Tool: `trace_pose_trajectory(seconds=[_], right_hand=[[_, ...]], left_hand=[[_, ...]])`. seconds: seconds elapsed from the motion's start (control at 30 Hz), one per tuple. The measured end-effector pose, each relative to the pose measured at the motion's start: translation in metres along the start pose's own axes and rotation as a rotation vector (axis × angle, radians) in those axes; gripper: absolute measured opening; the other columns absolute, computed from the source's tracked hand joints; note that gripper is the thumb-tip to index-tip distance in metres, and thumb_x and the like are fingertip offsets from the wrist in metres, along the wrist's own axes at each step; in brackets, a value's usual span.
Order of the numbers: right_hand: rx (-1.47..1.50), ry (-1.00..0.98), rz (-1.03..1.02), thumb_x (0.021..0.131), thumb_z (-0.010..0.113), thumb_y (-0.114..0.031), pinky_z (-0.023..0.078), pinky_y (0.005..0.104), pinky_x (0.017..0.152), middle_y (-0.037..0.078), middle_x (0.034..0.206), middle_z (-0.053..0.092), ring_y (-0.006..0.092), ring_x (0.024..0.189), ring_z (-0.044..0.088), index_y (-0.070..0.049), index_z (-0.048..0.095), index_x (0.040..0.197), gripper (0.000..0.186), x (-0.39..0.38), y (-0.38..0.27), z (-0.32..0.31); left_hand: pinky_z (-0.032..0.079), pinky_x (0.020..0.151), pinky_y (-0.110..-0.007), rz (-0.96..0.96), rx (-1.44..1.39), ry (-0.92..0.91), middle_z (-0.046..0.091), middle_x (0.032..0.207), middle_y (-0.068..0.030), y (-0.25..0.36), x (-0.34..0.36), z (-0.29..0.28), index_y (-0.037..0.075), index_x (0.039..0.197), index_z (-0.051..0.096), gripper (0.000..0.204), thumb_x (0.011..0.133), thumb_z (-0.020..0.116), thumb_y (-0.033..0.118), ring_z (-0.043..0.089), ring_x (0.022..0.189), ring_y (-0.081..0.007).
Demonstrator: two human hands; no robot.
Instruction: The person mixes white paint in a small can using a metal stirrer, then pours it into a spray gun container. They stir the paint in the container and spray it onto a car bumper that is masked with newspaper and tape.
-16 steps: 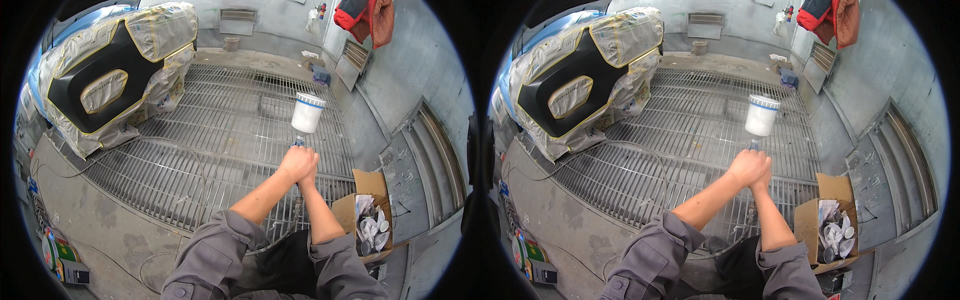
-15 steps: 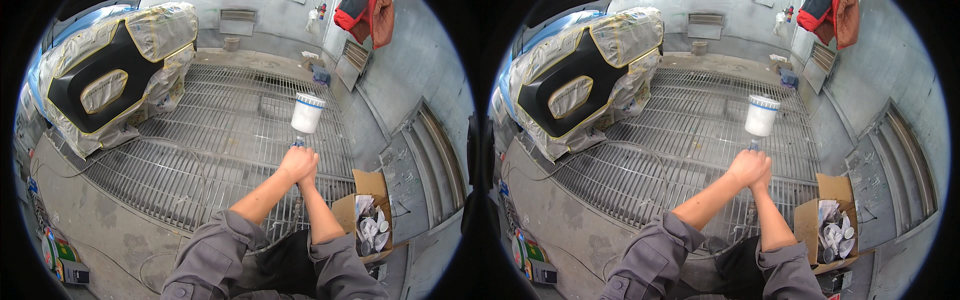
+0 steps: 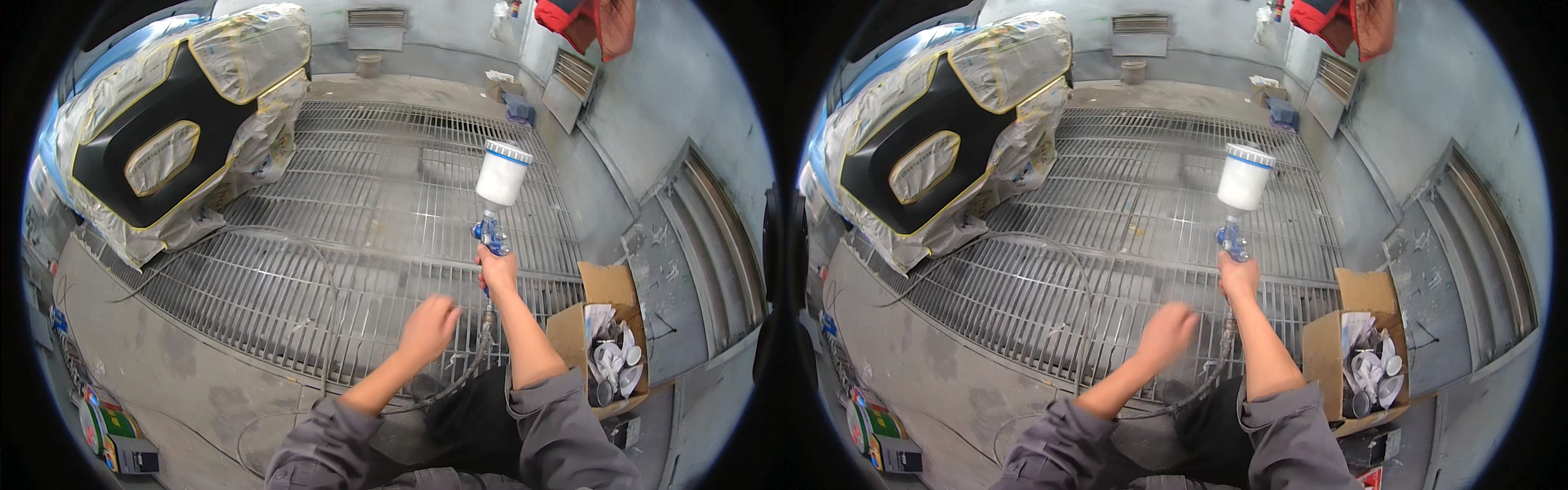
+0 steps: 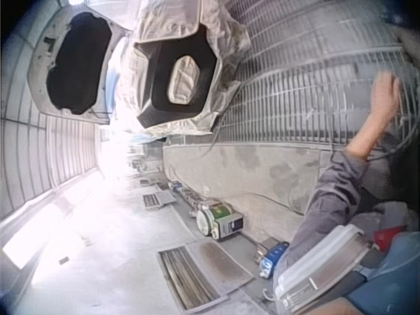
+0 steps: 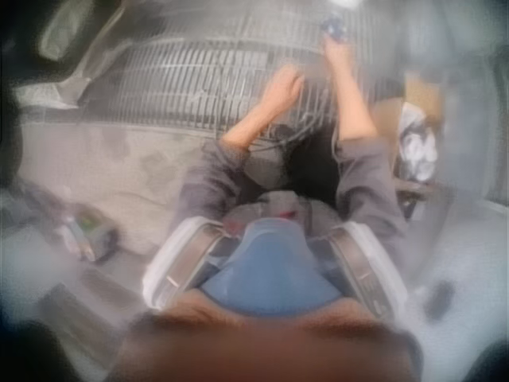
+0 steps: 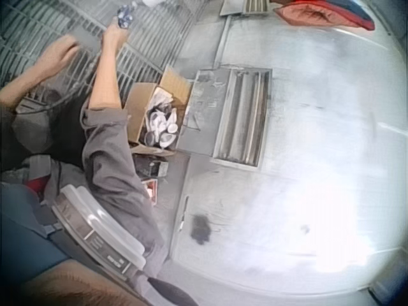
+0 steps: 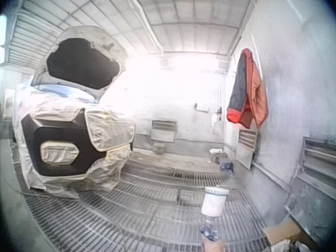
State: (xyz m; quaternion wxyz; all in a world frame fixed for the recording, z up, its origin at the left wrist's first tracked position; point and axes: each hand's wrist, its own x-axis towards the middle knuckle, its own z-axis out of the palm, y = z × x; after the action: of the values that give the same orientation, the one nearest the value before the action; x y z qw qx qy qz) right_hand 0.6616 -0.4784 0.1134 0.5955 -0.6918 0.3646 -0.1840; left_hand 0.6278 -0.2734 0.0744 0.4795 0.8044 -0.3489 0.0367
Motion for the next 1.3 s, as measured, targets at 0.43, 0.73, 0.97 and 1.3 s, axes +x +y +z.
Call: trace_pose_trajectory(seconds=[0.43,0.73,0.97,1.3], right_hand=[[0.083,0.049,0.011,0.095,0.077,-0.026,0.037,0.037,0.036,0.008,0.071,0.064,0.0177,0.042,0.054,0.001,0.065,0.097,0.029,0.022,0.009,-0.014],[0.161,-0.006,0.047,0.096,0.076,-0.028,0.038,0.0361,0.036,0.008,0.077,0.065,0.0163,0.043,0.052,-0.002,0.064,0.104,0.03,0.021,0.009,-0.016],[0.148,-0.04,0.008,0.097,0.075,-0.026,0.037,0.0352,0.036,0.008,0.077,0.064,0.0151,0.042,0.049,-0.004,0.063,0.108,0.027,0.022,0.009,-0.02],[0.088,-0.057,-0.049,0.096,0.076,-0.031,0.036,0.0334,0.036,0.009,0.078,0.065,0.0147,0.043,0.05,-0.002,0.064,0.111,0.034,0.014,0.005,-0.018]], left_hand=[[0.044,0.107,-0.05,-0.345,0.497,-0.429,0.074,0.117,-0.0133,-0.161,-0.337,-0.111,0.013,0.128,0.069,0.045,0.098,0.068,0.046,0.067,0.114,-0.0341],[0.038,0.114,-0.055,-0.42,0.692,-0.351,0.072,0.112,-0.0103,-0.175,-0.352,-0.112,0.016,0.122,0.07,0.037,0.097,0.068,0.043,0.064,0.114,-0.0353],[0.042,0.104,-0.053,-0.309,0.689,-0.241,0.07,0.102,-0.0109,-0.172,-0.349,-0.106,0.014,0.117,0.071,0.034,0.094,0.072,0.039,0.063,0.104,-0.0352],[0.044,0.094,-0.049,-0.285,0.671,-0.217,0.068,0.1,-0.0099,-0.162,-0.341,-0.107,0.014,0.116,0.07,0.03,0.094,0.072,0.035,0.062,0.099,-0.0349]])
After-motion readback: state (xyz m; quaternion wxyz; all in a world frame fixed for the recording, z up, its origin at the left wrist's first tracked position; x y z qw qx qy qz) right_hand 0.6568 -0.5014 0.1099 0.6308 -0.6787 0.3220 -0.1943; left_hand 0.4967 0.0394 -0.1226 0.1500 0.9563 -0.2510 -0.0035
